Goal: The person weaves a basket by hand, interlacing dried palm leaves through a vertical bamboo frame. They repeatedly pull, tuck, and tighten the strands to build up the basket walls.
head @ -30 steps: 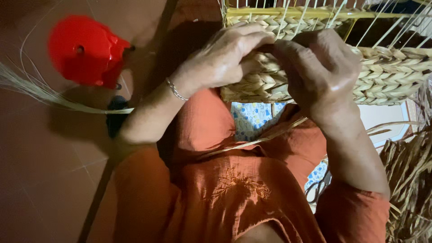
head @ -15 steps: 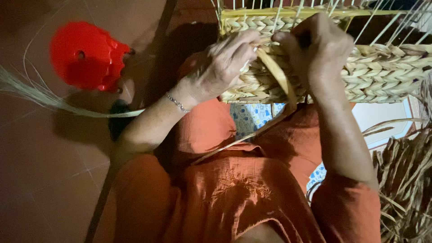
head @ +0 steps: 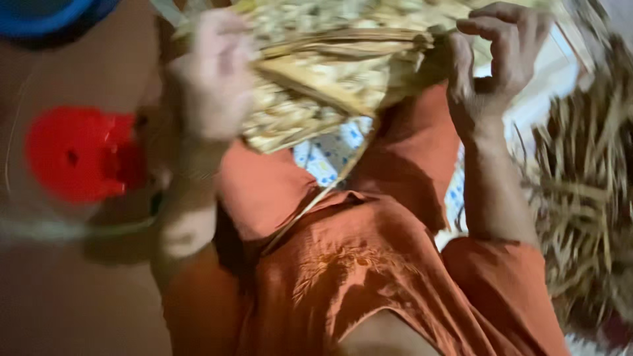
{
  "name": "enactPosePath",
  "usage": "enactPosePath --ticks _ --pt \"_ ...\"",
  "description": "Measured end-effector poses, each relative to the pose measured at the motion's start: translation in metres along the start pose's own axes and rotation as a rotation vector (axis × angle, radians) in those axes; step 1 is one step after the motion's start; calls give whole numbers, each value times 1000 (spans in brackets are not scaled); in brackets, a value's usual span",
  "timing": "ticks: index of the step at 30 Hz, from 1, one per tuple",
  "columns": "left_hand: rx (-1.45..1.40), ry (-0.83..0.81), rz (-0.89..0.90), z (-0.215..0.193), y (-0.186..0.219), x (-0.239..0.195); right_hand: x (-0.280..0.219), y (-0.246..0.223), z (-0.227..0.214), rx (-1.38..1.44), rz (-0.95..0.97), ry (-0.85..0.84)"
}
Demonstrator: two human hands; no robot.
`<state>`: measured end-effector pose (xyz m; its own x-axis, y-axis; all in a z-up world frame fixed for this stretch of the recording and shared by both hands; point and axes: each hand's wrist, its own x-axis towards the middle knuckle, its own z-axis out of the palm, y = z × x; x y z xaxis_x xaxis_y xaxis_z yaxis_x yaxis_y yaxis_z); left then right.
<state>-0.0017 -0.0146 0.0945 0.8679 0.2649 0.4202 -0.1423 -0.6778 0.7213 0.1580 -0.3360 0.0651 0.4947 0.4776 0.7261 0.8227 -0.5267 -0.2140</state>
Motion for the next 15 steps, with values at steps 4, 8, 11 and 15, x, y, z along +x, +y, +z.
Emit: enactPosePath --ticks 4,8,11,15 --pt "-65 -36 17 -2 -7 4 -106 95 7 166 526 106" --pt "-15 -30 -92 -3 -14 5 -214 187 -3 65 778 182" --pt "-60 -36 -71 -6 -18 -2 -264 225 -16 -132 930 110" --pt "-94 -47 -66 -10 -32 -12 -274 248 -9 -312 1259 -274"
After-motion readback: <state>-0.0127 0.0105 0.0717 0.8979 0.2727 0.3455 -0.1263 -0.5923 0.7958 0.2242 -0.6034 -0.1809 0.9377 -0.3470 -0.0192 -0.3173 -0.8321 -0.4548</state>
